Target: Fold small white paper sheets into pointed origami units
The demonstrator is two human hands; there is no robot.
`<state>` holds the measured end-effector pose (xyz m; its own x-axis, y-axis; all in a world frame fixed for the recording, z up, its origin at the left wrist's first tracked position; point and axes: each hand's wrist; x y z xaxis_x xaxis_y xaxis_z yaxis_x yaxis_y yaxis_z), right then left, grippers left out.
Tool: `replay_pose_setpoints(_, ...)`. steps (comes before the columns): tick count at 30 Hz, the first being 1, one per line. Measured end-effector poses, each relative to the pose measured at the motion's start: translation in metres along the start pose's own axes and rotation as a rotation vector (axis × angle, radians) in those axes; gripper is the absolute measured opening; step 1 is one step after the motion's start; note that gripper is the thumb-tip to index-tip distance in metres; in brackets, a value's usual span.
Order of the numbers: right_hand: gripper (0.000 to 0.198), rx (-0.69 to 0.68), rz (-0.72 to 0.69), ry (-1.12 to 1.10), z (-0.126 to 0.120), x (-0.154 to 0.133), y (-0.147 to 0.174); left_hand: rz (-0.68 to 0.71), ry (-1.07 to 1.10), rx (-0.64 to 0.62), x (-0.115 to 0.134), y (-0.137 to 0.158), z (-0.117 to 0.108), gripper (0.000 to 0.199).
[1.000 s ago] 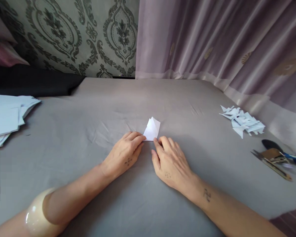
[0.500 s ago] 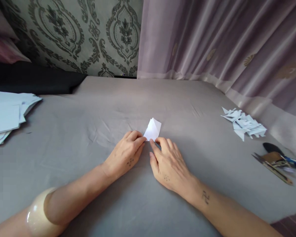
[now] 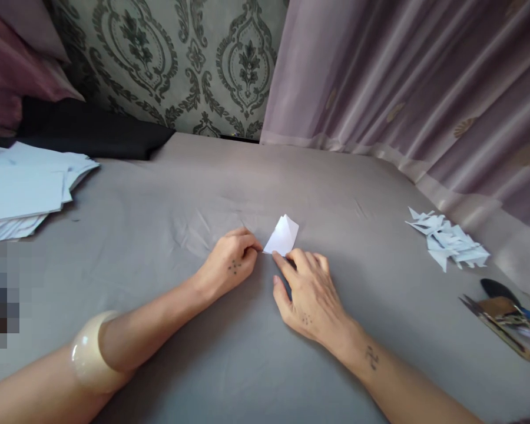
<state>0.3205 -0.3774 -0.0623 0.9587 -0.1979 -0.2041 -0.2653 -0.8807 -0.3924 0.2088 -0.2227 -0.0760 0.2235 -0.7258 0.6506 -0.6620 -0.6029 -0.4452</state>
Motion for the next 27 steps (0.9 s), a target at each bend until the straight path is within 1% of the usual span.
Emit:
replay_pose_setpoints(3,0.044,-0.014,-0.001,-0.016,0.0,0.001,-0.003,-0.056,0.007,-0.016,0.003,-0.002,-0.002,0.028)
replay_pose_setpoints(6,0.043,-0.019,-0.004,-0.029,0.0,0.002,-0.004,-0.08,0.005,-0.027,0.005,-0.003,-0.003,0.028)
replay_pose_setpoints(8,0.043,-0.019,-0.005,-0.042,0.0,0.003,-0.005,-0.072,0.005,-0.032,0.005,-0.002,-0.002,0.027)
replay_pose_setpoints(11,0.04,-0.003,-0.002,-0.073,-0.001,0.005,-0.006,-0.021,0.011,-0.038,0.001,-0.001,0.001,0.027)
replay_pose_setpoints(14,0.039,0.027,0.015,-0.091,-0.001,0.006,-0.005,0.088,-0.014,-0.037,-0.006,0.002,0.005,0.024)
replay_pose_setpoints(18,0.041,0.047,0.021,-0.059,-0.001,0.007,-0.001,0.239,-0.121,-0.078,-0.01,0.002,0.006,0.023)
replay_pose_setpoints(21,0.044,0.034,0.013,-0.033,0.0,0.006,0.001,0.335,-0.235,-0.139,-0.007,0.0,0.003,0.024)
replay_pose_setpoints(24,0.045,0.016,-0.003,-0.001,0.0,0.003,0.002,0.49,-0.358,-0.199,-0.002,-0.001,-0.001,0.023)
replay_pose_setpoints(27,0.044,0.022,-0.019,0.03,0.0,0.001,0.002,0.643,-0.446,-0.223,0.002,0.001,-0.004,0.022)
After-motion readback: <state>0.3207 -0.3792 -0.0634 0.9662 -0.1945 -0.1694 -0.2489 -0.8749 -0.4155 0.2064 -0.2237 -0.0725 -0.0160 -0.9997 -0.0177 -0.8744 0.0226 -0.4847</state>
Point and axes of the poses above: each hand's wrist, its own y-axis away from the middle knuckle, its own z-axis out of the palm, x = y × z, and after that the axes turned 14 degrees about x, right-handed
